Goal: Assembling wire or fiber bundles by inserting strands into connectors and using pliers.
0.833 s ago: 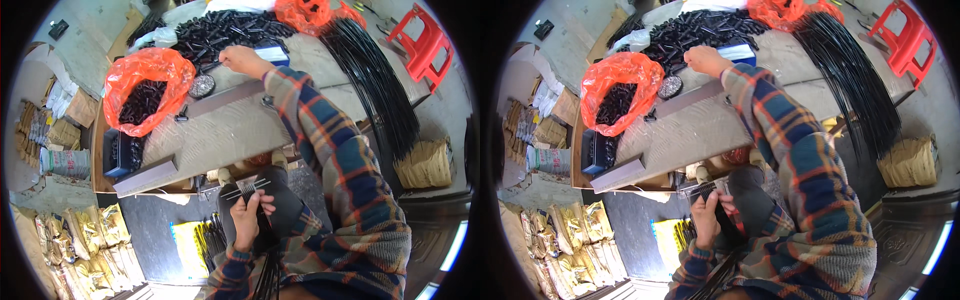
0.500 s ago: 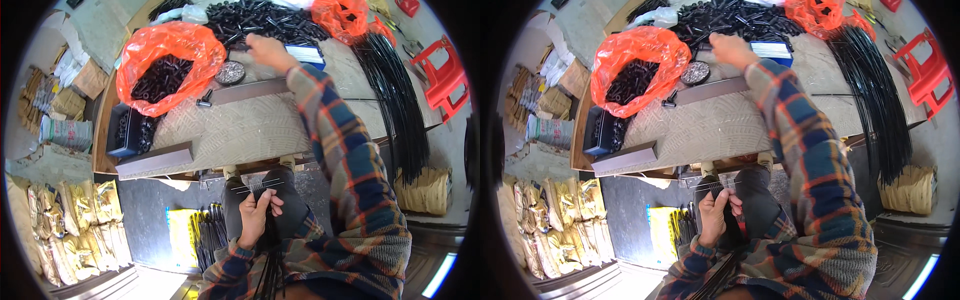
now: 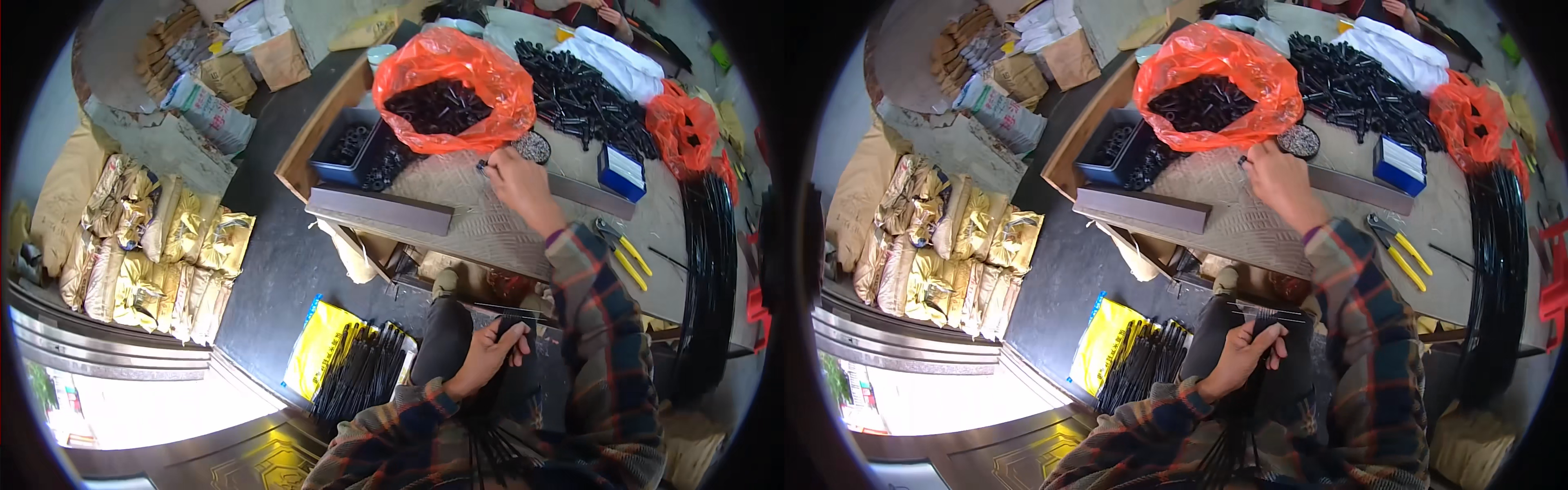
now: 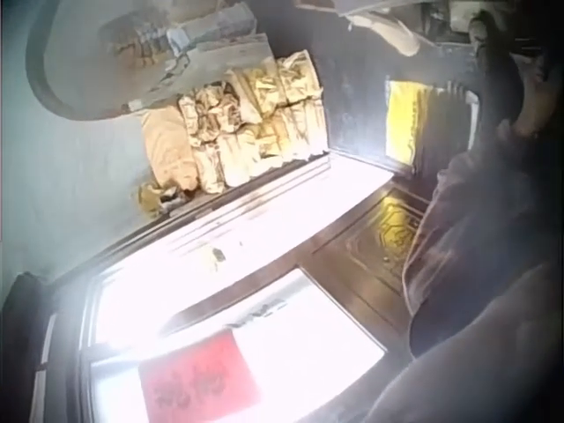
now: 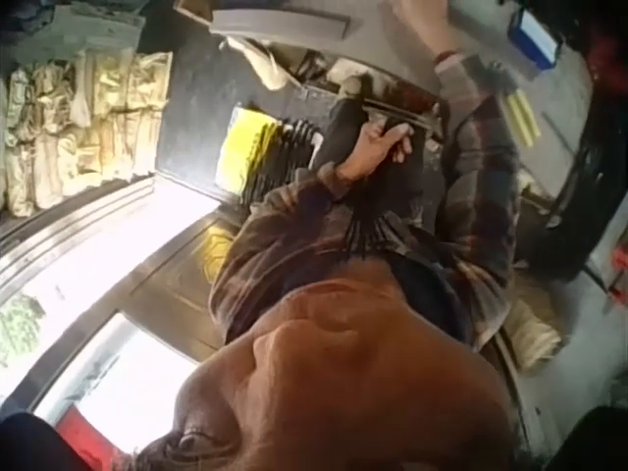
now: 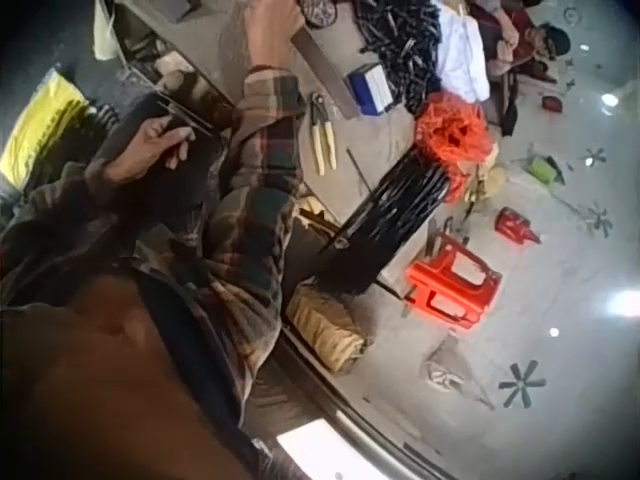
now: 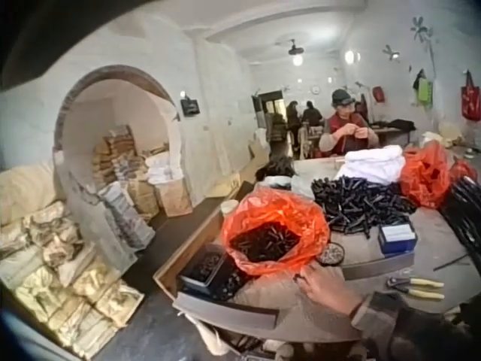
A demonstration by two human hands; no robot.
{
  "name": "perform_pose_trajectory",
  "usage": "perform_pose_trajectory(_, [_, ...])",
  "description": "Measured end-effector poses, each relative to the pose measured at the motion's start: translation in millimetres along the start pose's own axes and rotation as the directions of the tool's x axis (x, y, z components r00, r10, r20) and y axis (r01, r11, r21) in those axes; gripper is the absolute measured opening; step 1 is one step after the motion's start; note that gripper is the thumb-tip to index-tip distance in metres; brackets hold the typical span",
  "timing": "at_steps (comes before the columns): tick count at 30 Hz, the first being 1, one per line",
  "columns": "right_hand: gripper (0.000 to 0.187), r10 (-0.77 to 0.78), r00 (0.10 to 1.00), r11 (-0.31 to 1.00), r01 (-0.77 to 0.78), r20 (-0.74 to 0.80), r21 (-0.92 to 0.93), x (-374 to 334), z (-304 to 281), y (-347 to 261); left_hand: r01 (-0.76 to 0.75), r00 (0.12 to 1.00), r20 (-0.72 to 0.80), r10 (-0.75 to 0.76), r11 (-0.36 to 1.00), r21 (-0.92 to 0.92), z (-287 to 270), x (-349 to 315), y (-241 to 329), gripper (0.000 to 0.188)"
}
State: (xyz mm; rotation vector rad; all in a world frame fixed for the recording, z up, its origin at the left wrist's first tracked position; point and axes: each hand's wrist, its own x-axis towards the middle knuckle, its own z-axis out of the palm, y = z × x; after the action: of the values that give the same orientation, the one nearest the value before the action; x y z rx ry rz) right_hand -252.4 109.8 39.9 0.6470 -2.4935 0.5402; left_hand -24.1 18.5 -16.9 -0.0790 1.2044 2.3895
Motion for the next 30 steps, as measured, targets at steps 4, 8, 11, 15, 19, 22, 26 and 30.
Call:
perform_pose_trajectory(4, [0.027,0.117,0.967,0.943,-0.036,0.228,-0.33,9.0,35.5,10.7,-0.022,1.0,0.015,0.023,0.999,-0.032,1.3,-6.2,-2.3,0.02])
perform_pose_trajectory(8, [0.028,0.023,0.998,0.976,-0.008,0.064,-0.218,1.3,16.1,7.9,-0.001,0.998,-0.062,0.008,0.993,0.114,1.1,-2.8,3.6,0.018])
perform_pose_trajectory(11, [0.023,0.094,0.983,0.977,-0.122,0.16,0.174,-22.4,-46.6,-12.5,-0.049,0.998,-0.029,0.052,0.994,0.1,4.3,-0.6,10.6,0.02])
perform_pose_trajectory(15, [0.018,0.002,0.919,0.595,-0.318,0.394,0.738,-75.4,-77.2,-28.0,-0.145,0.987,-0.078,0.143,0.989,-0.016,-4.6,-1.8,8.7,0.036])
perform_pose_trajectory(19, [0.017,0.066,0.801,0.332,-0.58,0.595,0.744,-129.4,-94.7,-19.2,-0.092,0.995,-0.042,0.092,0.996,0.014,11.4,-4.0,0.7,0.032])
perform_pose_trajectory(22, [0.017,0.134,0.78,0.242,-0.624,0.612,0.743,-151.6,-101.9,-19.6,-0.14,0.99,-0.025,0.14,0.99,0.017,21.2,-11.1,-3.0,0.032])
perform_pose_trajectory(26, [0.019,0.152,0.784,0.237,-0.62,0.602,0.748,-158.9,-108.1,-27.2,-0.154,0.988,-0.006,0.156,0.983,0.101,27.0,-20.7,-4.0,0.033])
perform_pose_trajectory(30, [0.019,0.129,0.802,0.231,-0.596,0.583,0.769,-162.8,-112.0,-30.3,-0.194,0.981,0.013,0.194,0.97,0.147,32.6,-31.3,-7.4,0.028])
